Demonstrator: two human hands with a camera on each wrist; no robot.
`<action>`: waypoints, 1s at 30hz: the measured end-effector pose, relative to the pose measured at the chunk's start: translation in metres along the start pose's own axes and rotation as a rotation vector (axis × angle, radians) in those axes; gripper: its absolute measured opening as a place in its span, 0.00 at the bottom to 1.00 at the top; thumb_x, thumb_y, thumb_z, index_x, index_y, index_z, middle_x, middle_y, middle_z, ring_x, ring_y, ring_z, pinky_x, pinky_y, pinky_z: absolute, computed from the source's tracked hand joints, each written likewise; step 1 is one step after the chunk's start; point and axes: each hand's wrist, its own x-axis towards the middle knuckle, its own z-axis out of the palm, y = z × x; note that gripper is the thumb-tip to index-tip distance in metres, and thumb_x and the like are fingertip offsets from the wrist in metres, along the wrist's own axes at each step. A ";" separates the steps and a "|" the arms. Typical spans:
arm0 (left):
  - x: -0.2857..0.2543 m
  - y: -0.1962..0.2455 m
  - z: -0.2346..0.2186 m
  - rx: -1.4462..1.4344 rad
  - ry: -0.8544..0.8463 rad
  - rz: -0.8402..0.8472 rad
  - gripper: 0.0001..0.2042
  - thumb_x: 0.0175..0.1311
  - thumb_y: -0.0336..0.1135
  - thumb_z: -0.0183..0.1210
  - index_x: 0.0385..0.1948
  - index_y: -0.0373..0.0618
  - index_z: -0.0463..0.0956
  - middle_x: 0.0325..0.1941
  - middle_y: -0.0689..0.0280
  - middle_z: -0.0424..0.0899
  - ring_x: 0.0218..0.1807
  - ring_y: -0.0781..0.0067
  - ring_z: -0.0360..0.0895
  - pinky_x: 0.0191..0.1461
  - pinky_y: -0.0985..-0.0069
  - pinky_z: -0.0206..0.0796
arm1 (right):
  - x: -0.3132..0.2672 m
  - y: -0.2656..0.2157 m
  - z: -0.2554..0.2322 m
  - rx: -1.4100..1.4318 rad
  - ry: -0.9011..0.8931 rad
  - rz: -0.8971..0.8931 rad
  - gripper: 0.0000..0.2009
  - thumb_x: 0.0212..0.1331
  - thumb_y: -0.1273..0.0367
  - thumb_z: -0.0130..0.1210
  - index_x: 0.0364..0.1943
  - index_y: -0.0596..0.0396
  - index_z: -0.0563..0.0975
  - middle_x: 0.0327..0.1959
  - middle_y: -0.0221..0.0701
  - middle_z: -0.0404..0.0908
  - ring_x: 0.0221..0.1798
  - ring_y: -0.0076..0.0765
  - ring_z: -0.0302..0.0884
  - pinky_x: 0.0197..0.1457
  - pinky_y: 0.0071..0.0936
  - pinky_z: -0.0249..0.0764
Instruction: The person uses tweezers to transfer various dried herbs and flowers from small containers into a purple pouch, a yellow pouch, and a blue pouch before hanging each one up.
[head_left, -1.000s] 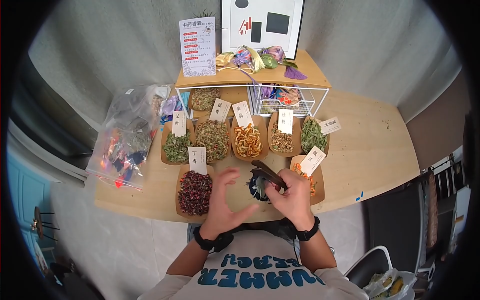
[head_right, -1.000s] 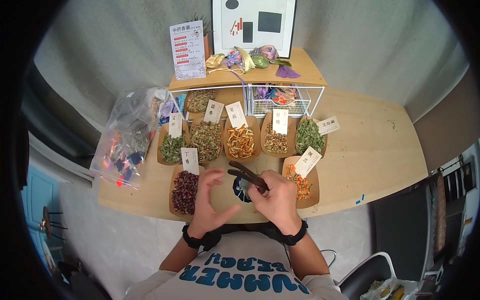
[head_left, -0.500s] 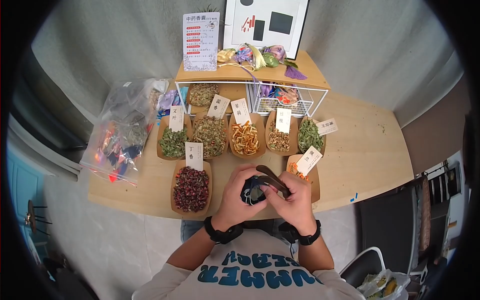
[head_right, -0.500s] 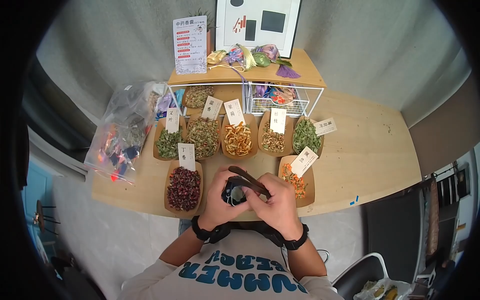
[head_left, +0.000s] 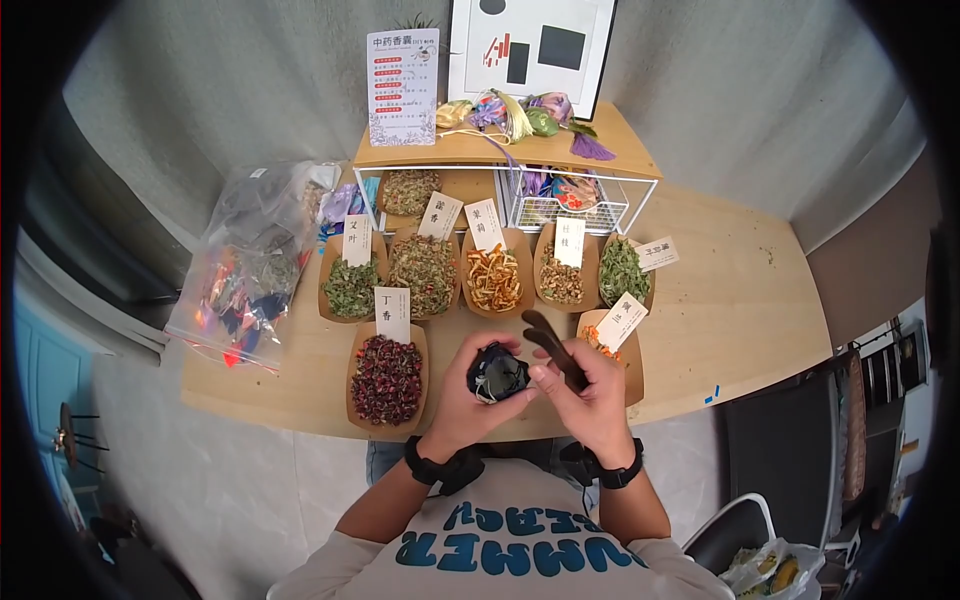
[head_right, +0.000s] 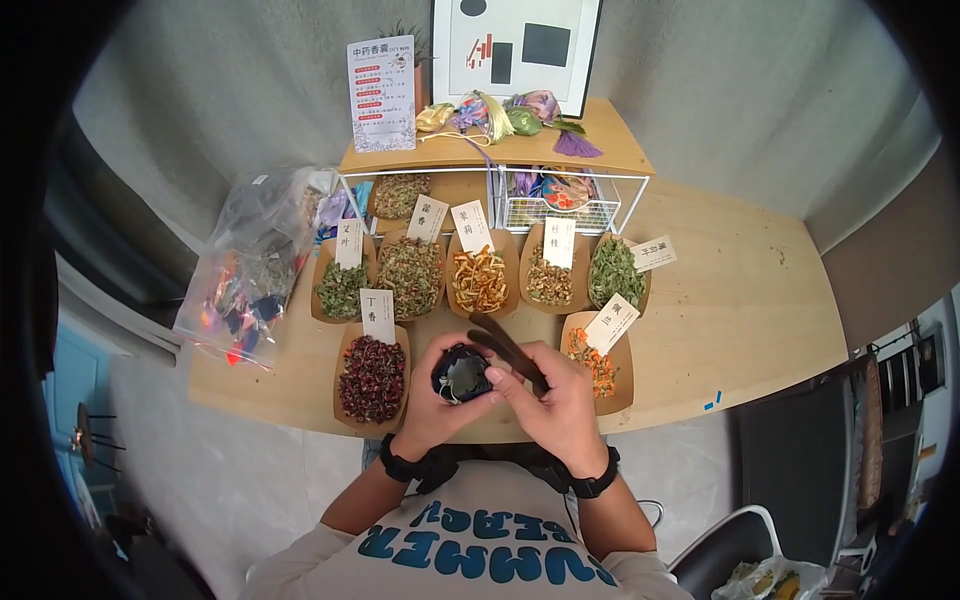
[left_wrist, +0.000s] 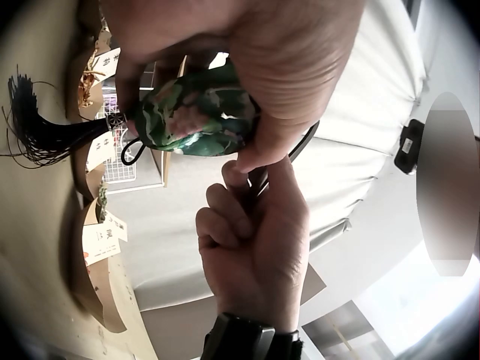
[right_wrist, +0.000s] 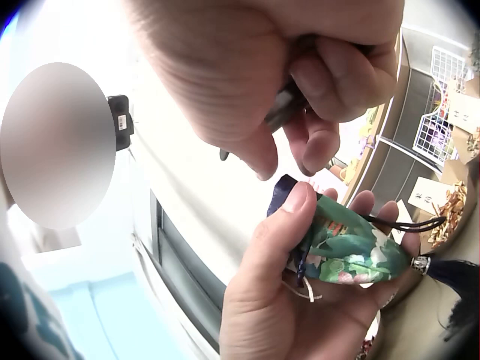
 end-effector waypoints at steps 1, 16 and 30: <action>0.001 0.001 0.000 0.057 -0.001 0.026 0.33 0.57 0.24 0.78 0.65 0.42 0.72 0.60 0.62 0.81 0.62 0.74 0.79 0.65 0.73 0.74 | -0.002 0.004 -0.001 0.001 0.000 0.000 0.11 0.66 0.69 0.74 0.40 0.60 0.82 0.26 0.29 0.82 0.25 0.21 0.70 0.30 0.25 0.66; 0.002 -0.002 -0.001 0.352 0.008 0.157 0.37 0.52 0.25 0.81 0.66 0.43 0.73 0.64 0.60 0.76 0.63 0.68 0.78 0.68 0.72 0.71 | -0.012 0.033 -0.018 0.140 0.025 0.056 0.08 0.78 0.71 0.61 0.50 0.60 0.76 0.32 0.27 0.84 0.35 0.19 0.78 0.41 0.22 0.73; 0.008 -0.018 -0.012 -0.662 0.229 -0.332 0.25 0.74 0.28 0.62 0.71 0.44 0.69 0.60 0.55 0.83 0.66 0.58 0.82 0.63 0.58 0.80 | 0.004 0.071 -0.084 -0.153 0.387 0.005 0.09 0.75 0.73 0.64 0.53 0.63 0.84 0.35 0.29 0.83 0.34 0.23 0.79 0.40 0.25 0.75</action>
